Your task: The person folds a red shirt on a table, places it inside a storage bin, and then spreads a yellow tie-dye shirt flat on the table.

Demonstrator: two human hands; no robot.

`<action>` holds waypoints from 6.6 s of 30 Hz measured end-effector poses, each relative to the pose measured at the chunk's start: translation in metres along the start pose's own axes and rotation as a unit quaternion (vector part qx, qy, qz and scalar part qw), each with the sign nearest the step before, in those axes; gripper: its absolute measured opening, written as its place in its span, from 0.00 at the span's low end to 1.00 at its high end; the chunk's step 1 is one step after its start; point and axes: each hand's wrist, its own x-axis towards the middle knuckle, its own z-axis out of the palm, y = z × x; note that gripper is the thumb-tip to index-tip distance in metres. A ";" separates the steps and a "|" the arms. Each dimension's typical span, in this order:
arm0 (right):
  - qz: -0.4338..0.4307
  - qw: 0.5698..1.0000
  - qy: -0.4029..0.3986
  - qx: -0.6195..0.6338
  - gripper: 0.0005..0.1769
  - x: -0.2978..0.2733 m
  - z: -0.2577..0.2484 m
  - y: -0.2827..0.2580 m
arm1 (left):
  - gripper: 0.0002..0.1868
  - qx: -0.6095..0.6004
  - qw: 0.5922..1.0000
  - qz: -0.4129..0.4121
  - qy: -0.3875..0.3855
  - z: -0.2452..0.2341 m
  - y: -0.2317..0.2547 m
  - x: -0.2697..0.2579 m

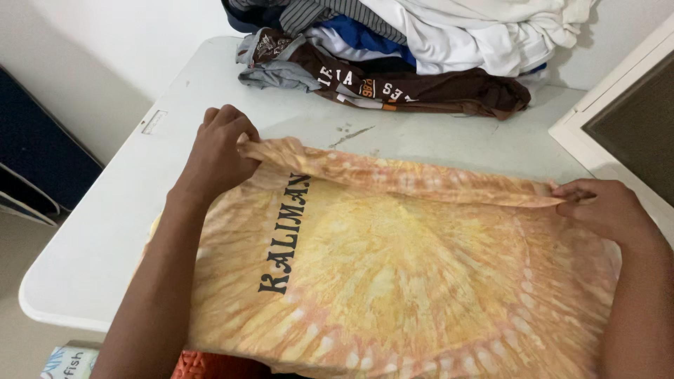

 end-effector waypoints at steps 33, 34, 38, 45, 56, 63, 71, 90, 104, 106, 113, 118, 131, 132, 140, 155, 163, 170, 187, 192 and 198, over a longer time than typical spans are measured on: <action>0.155 0.972 -0.167 0.050 0.29 -0.010 -0.018 0.046 | 0.31 -0.033 0.950 -0.168 -0.262 -0.021 0.021 0.000; 0.165 0.974 -0.146 0.052 0.28 -0.009 -0.016 0.048 | 0.35 -0.021 0.941 -0.172 -0.291 -0.021 0.021 0.000; 0.167 0.985 -0.029 0.033 0.28 0.003 -0.005 0.053 | 0.41 -0.025 0.932 -0.183 -0.313 -0.017 0.021 -0.001; 0.200 0.978 -0.032 0.056 0.37 0.002 -0.007 0.044 | 0.38 -0.028 0.945 -0.146 -0.290 -0.016 0.017 -0.004; 0.176 0.981 -0.029 0.077 0.30 0.028 0.010 0.083 | 0.27 0.007 0.983 -0.017 -0.182 -0.010 0.061 -0.004; 0.160 0.984 0.018 -0.072 0.27 0.024 -0.004 0.052 | 0.14 -0.016 0.983 0.063 -0.173 0.044 0.073 -0.008; -0.061 0.997 -0.049 0.018 0.17 -0.056 0.003 -0.173 | 0.12 0.075 0.978 0.008 -0.196 0.075 0.072 0.005; -0.449 0.866 -0.017 0.218 0.10 -0.123 0.080 -0.386 | 0.12 0.234 0.965 -0.071 -0.096 0.037 0.094 -0.043; -0.449 0.886 -0.033 0.107 0.25 -0.136 0.109 -0.401 | 0.20 0.164 0.969 -0.185 -0.027 -0.002 0.024 -0.032; -0.448 0.888 -0.039 0.101 0.26 -0.139 0.106 -0.403 | 0.26 0.176 0.972 -0.153 -0.016 0.005 0.012 -0.036; -0.447 0.886 -0.054 0.110 0.30 -0.143 0.097 -0.401 | 0.16 0.097 0.965 -0.229 -0.088 -0.010 0.007 -0.049; -0.442 0.885 -0.069 0.127 0.29 -0.143 0.096 -0.402 | 0.17 0.014 0.958 -0.254 -0.135 -0.044 0.019 -0.055; -0.370 0.927 -0.051 0.045 0.25 -0.128 0.114 -0.434 | 0.36 0.018 0.885 -0.434 -0.168 -0.028 -0.028 -0.038; -0.367 0.928 -0.059 0.017 0.28 -0.130 0.121 -0.434 | 0.36 0.027 0.885 -0.435 -0.164 -0.024 -0.028 -0.035; -0.422 0.900 0.051 0.094 0.28 -0.136 0.147 -0.422 | 0.25 0.078 0.913 -0.386 -0.103 0.013 -0.057 -0.022; -0.122 0.991 0.013 -0.045 0.49 -0.087 0.074 -0.247 | 0.37 0.077 0.942 -0.206 -0.253 0.026 0.070 -0.021; 0.064 0.993 -0.075 -0.071 0.71 -0.064 0.074 -0.152 | 0.57 0.117 0.887 -0.303 -0.327 0.057 0.078 -0.017; 0.055 0.995 -0.072 -0.050 0.70 -0.024 0.075 -0.178 | 0.57 0.133 0.893 -0.302 -0.308 0.077 0.053 0.002; 0.011 0.999 0.027 -0.038 0.60 0.043 0.090 -0.202 | 0.32 0.046 0.933 -0.296 -0.199 0.067 0.011 0.030; -0.300 0.927 0.204 0.093 0.28 0.021 0.105 -0.272 | 0.19 0.121 0.949 -0.291 -0.018 0.036 -0.033 0.032; -0.409 0.873 0.078 0.254 0.16 -0.039 0.112 -0.411 | 0.16 0.051 0.934 -0.352 0.027 0.046 -0.081 0.007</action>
